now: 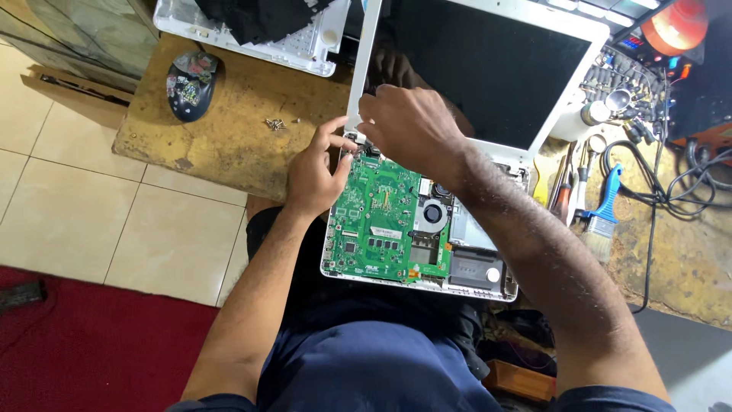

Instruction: The person disassembles a white laptop by removing screws and detaching internal components. They use a screwdriver to loosen screws, remove the cooling fan, and disconnect cables from the motherboard. The person then reassembles the laptop by reconnecting cables and securing the fan with screws.

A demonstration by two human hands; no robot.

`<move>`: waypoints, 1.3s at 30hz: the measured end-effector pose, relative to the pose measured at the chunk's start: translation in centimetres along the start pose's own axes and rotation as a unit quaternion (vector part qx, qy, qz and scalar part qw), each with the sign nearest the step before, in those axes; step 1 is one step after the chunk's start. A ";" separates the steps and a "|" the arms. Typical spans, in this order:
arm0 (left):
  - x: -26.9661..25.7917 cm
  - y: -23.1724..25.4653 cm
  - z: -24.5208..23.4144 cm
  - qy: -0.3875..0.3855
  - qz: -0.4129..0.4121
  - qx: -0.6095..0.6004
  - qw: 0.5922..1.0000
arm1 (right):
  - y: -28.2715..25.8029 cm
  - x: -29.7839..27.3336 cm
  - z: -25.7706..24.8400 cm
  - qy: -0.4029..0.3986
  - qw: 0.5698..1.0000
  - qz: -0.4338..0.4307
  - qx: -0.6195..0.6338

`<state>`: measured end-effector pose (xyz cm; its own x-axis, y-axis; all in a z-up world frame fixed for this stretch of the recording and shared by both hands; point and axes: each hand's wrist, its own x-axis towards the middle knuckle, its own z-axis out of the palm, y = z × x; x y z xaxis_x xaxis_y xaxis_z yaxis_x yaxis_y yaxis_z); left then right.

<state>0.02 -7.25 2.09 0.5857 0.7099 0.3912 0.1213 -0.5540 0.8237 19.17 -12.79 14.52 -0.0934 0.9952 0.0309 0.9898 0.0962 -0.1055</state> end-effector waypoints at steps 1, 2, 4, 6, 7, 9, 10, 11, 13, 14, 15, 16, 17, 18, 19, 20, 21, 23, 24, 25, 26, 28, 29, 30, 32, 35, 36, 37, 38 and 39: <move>0.1 -0.3 0.2 -0.007 -0.012 0.015 1.000 | 0.0 0.1 0.0 0.002 1.000 0.007 0.006; 0.0 -0.5 0.2 -0.007 -0.007 0.015 1.000 | -0.7 -0.2 -0.7 0.006 1.000 0.009 0.004; -0.1 -0.8 0.4 -0.023 -0.014 0.047 0.999 | -1.9 -0.9 -2.4 -0.013 0.998 0.021 0.055; 0.0 -0.7 0.5 -0.028 -0.027 0.060 0.997 | -0.7 -0.9 -1.0 -0.003 1.000 0.014 0.013; -0.1 -0.6 0.5 -0.031 -0.044 0.074 0.996 | -0.2 -0.8 -0.3 0.003 1.000 0.003 -0.027; 0.1 -0.3 0.6 -0.029 -0.049 0.076 0.995 | -1.1 -1.5 -2.0 0.017 1.000 0.006 0.014; 0.1 -0.1 0.6 -0.025 -0.059 0.081 0.995 | -1.7 -1.7 -2.7 0.027 0.998 0.004 0.060; 0.0 -0.2 0.6 -0.025 -0.054 0.081 0.995 | -1.3 -1.6 -1.8 0.032 0.998 0.006 0.057; 0.2 -0.4 0.8 -0.021 -0.057 0.093 0.994 | -0.3 -1.3 -0.1 0.029 0.999 0.022 -0.021; 0.2 -0.2 0.8 -0.024 -0.052 0.091 0.994 | -0.5 -1.5 -0.5 0.030 0.999 0.028 -0.024; 0.3 0.0 0.9 -0.025 -0.060 0.093 0.994 | -0.7 -1.7 -1.0 0.032 0.999 0.013 -0.015; 0.3 0.1 0.6 -0.025 -0.069 0.100 0.992 | -1.2 -1.5 -1.3 0.034 0.999 -0.006 -0.003; 0.4 0.6 0.6 -0.026 -0.066 0.100 0.992 | -1.2 -1.6 -1.5 0.037 0.999 -0.003 -0.004; 0.2 0.9 0.5 -0.025 -0.068 0.108 0.991 | -1.3 -1.6 -1.6 0.040 0.999 -0.002 0.004; 0.1 1.1 0.5 -0.023 -0.070 0.117 0.990 | -1.4 -1.6 -1.5 0.044 0.999 -0.001 0.012; -0.1 0.9 0.4 -0.029 -0.073 0.117 0.990 | -1.0 -1.4 -0.6 0.042 0.999 0.002 0.017; -0.3 0.6 0.3 -0.019 -0.058 0.119 0.991 | -0.7 -1.1 0.3 0.054 0.998 -0.009 -0.006; 0.5 0.0 1.2 -0.010 -0.040 0.118 0.992 | -0.1 -1.2 0.0 0.067 0.997 -0.018 -0.034; 0.3 -0.5 1.2 -0.003 -0.034 0.127 0.991 | -0.8 -1.5 -0.5 0.075 0.997 -0.015 -0.010; 0.1 -1.1 1.2 0.004 -0.028 0.136 0.990 | -1.5 -1.8 -1.0 0.083 0.996 -0.012 0.015; -0.1 -0.8 1.1 -0.002 -0.032 0.136 0.990 | -0.6 -1.2 0.7 0.079 0.997 -0.009 0.019; -0.3 -0.2 0.9 -0.003 -0.045 0.099 0.994 | 1.3 0.2 3.9 0.057 0.998 0.007 -0.029; -0.2 0.3 0.8 -0.005 -0.049 0.099 0.994 | 0.9 0.0 2.9 0.055 0.998 0.007 -0.026; -0.2 0.7 0.7 -0.002 -0.019 0.100 0.995 | 0.4 -0.2 1.9 0.063 0.997 -0.014 -0.036; -0.2 1.0 0.5 0.003 0.010 0.104 0.994 | -0.6 -0.2 0.6 0.074 0.996 -0.037 -0.044; 0.6 0.2 1.0 0.014 0.040 0.089 0.995 | -0.7 0.4 0.4 0.080 0.996 -0.040 -0.005; 0.2 -0.1 1.0 0.009 0.025 0.096 0.995 | -0.6 0.3 1.2 0.098 0.993 -0.038 -0.058; -0.2 -0.4 1.0 0.004 0.009 0.104 0.995 | -0.7 0.3 2.0 0.116 0.986 -0.037 -0.111; 0.1 -0.6 1.2 0.006 0.010 0.102 0.995 | -1.0 0.1 0.9 0.116 0.986 -0.037 -0.114; 0.4 -0.8 1.3 0.000 -0.001 0.087 0.996 | -1.3 -0.1 -0.3 0.073 0.995 -0.043 -0.046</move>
<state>1.20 -7.15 1.05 0.5860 0.7105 0.3897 0.2588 -0.6198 0.7409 17.88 -13.06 14.90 -0.1680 0.9691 0.1808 0.9851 0.1719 -0.0059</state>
